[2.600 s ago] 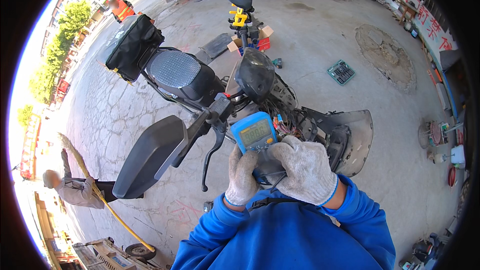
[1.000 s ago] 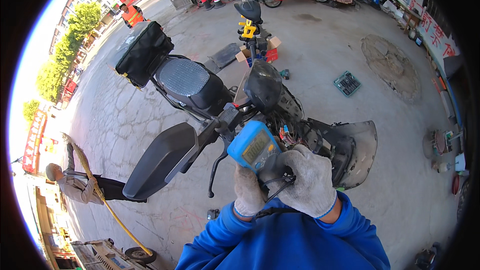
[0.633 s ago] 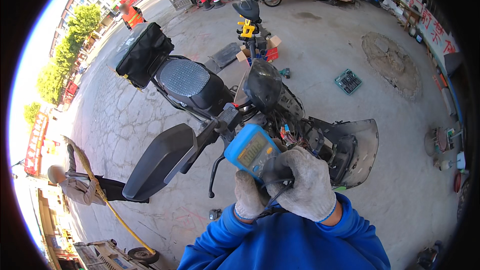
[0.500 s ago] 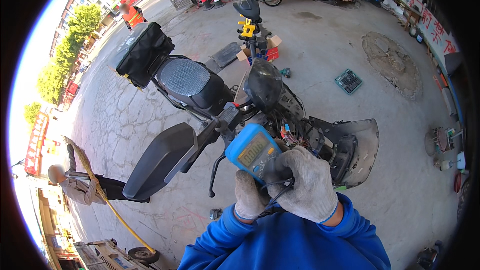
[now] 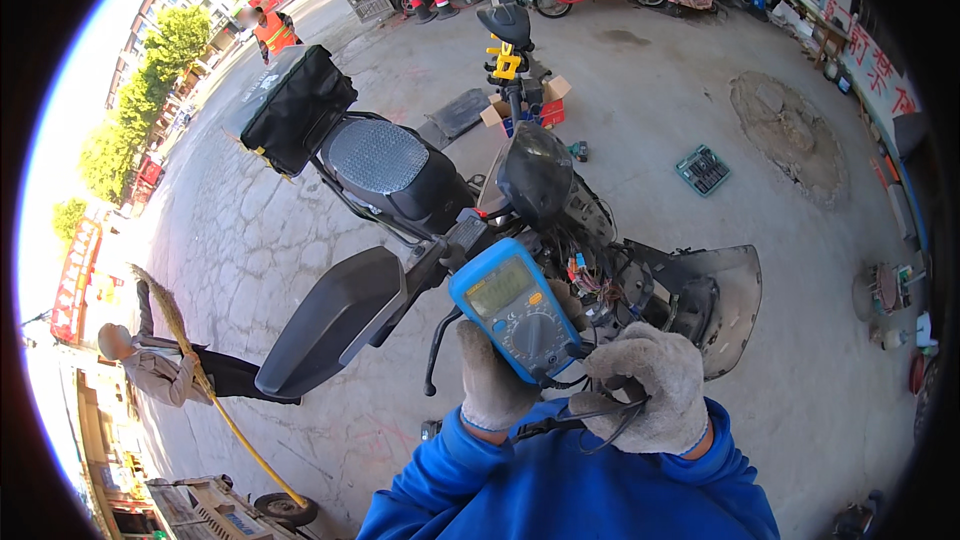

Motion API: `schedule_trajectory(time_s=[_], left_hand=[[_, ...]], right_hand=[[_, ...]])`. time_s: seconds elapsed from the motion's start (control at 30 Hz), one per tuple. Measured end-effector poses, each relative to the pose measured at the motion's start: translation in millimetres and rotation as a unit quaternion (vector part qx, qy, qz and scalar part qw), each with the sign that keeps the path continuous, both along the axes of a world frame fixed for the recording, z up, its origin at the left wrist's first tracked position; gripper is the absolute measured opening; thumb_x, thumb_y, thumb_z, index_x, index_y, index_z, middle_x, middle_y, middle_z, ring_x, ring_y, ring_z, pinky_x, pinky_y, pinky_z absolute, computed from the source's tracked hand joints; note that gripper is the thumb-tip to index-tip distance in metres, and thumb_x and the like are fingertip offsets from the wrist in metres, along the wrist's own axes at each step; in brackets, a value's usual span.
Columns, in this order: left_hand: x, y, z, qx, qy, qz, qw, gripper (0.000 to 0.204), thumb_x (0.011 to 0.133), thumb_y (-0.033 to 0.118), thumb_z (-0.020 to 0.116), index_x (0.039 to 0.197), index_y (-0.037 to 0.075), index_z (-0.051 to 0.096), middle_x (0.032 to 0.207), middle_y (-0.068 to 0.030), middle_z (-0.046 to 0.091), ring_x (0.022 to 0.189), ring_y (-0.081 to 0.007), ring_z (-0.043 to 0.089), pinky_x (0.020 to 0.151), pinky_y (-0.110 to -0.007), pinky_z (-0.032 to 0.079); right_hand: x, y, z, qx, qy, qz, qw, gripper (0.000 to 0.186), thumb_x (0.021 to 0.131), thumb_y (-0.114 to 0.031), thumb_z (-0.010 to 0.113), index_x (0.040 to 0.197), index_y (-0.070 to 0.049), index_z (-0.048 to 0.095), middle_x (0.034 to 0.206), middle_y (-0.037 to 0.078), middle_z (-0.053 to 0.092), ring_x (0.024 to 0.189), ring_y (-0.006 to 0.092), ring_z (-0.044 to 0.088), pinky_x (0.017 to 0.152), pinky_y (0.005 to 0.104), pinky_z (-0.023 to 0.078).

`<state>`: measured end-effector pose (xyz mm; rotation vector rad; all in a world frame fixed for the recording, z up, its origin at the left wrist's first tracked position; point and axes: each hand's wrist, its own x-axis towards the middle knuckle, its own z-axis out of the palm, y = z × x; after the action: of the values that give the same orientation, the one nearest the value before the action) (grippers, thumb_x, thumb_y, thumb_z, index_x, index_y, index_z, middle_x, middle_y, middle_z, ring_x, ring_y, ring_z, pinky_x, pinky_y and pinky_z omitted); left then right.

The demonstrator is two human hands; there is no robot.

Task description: The person uses a multimeter to test the electric scooter's wiring and then uses pliers to strip and adjust wires in the exposed wiring harness under the seat. The scooter remains disassembled throughout the clip.

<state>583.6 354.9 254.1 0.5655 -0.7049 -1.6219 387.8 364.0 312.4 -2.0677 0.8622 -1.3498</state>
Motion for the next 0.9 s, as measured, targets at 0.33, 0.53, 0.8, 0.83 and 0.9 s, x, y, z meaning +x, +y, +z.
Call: schedule_trajectory(time_s=[0.33,0.53,0.8,0.83,0.9], left_hand=[[-4.5,-0.8,5.2,0.055,-0.008,0.038,0.998,0.100,0.094,0.085,0.040,0.150,0.003,0.052,0.133,-0.0232,0.068,0.118,-0.0394,0.070,0.099,-0.052,0.061],[13.6,27.2,-33.8,0.079,-0.065,-0.013,0.995,0.099,0.097,0.083,0.039,0.151,0.000,0.050,0.135,-0.0251,0.067,0.122,-0.0378,0.068,0.103,-0.051,0.058],[32.5,56.2,-58.2,0.156,-0.084,-0.050,0.983,0.096,0.100,0.080,0.036,0.145,-0.002,0.055,0.133,-0.0240,0.068,0.119,-0.0351,0.070,0.101,-0.047,0.059],[36.6,60.3,-62.8,0.162,-0.090,-0.049,0.981,0.095,0.101,0.079,0.035,0.144,-0.002,0.056,0.132,-0.0241,0.068,0.118,-0.0348,0.070,0.101,-0.047,0.059],[43.9,67.7,-65.6,0.204,-0.099,-0.061,0.972,0.091,0.104,0.076,0.033,0.142,-0.004,0.058,0.132,-0.0239,0.068,0.116,-0.0354,0.071,0.099,-0.047,0.060]], right_hand=[[-22.6,11.6,-56.0,0.260,-0.063,-0.004,0.964,0.035,0.083,-0.012,0.086,0.110,0.003,0.071,0.087,0.010,0.070,0.071,0.0136,0.067,0.064,0.0284,0.054],[-1.4,17.8,-75.4,0.384,-0.081,0.068,0.917,0.021,0.091,-0.009,0.080,0.105,0.006,0.074,0.089,0.016,0.077,0.080,0.0186,0.074,0.073,0.0330,0.059],[15.9,33.9,-102.0,0.384,-0.004,0.119,0.916,0.029,0.087,-0.021,0.085,0.101,0.003,0.076,0.089,0.017,0.076,0.082,0.0222,0.073,0.074,0.0363,0.057],[19.4,38.0,-107.5,0.391,0.001,0.121,0.912,0.030,0.088,-0.022,0.085,0.102,0.003,0.076,0.089,0.018,0.076,0.082,0.0222,0.073,0.074,0.0367,0.057],[25.8,45.6,-117.4,0.406,0.010,0.125,0.905,0.032,0.088,-0.024,0.084,0.102,0.004,0.076,0.089,0.018,0.076,0.082,0.0221,0.072,0.074,0.0374,0.056]])
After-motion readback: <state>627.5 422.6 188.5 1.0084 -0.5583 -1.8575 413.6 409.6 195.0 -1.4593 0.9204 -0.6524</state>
